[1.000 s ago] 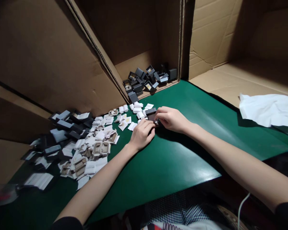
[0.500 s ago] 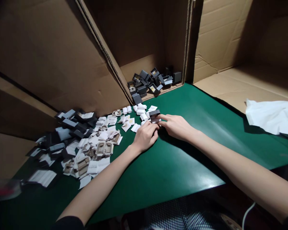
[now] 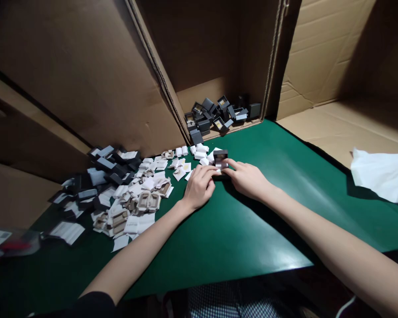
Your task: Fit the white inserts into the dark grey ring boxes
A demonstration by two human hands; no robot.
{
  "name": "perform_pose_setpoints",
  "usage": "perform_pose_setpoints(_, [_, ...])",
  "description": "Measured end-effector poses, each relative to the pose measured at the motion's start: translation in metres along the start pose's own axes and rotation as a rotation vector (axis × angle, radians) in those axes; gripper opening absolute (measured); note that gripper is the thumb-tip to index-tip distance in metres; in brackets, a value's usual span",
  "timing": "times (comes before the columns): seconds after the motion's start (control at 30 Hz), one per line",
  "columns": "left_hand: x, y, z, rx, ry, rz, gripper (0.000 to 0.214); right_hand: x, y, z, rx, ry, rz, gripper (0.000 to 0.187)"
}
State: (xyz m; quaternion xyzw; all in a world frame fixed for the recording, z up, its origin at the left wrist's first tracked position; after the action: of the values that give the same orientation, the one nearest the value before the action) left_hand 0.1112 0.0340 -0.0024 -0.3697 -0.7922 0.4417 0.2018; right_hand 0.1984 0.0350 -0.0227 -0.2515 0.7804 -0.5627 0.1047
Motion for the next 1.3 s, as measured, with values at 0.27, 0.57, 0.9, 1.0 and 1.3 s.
perform_pose_setpoints(0.27, [0.035,-0.004,0.005,-0.114,-0.238,0.2,0.045,-0.015,-0.003,0.003,0.069,0.144,-0.008,0.036])
perform_pose_setpoints(0.57, [0.049,0.003,0.016,-0.034,-0.352,0.239,0.043,-0.014,-0.004,0.003,0.026,0.143,-0.073,0.037])
perform_pose_setpoints(0.9, [0.037,0.002,0.022,0.087,-0.252,0.056,0.026,-0.015,-0.003,0.004,-0.015,0.095,-0.138,0.027])
perform_pose_setpoints(1.0, [0.036,0.003,0.022,0.104,-0.246,0.026,0.03,-0.016,-0.006,0.003,-0.054,0.099,-0.184,0.024])
perform_pose_setpoints(1.3, [0.025,-0.008,0.019,-0.014,-0.152,0.06,0.037,0.006,-0.029,0.0,-0.282,-0.15,-0.406,0.031])
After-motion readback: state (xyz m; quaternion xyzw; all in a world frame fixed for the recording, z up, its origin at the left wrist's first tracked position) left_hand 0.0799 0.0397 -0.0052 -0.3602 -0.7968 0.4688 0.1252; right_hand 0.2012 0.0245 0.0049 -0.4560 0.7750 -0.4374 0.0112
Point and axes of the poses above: each hand's wrist, its own z-axis away from the middle knuckle, its own y-axis out of the palm, x = y × z, the point moved 10 cm from there along -z, towards the middle knuckle, and after that the axes turned 11 degrees about -z, right-handed, at the moved point
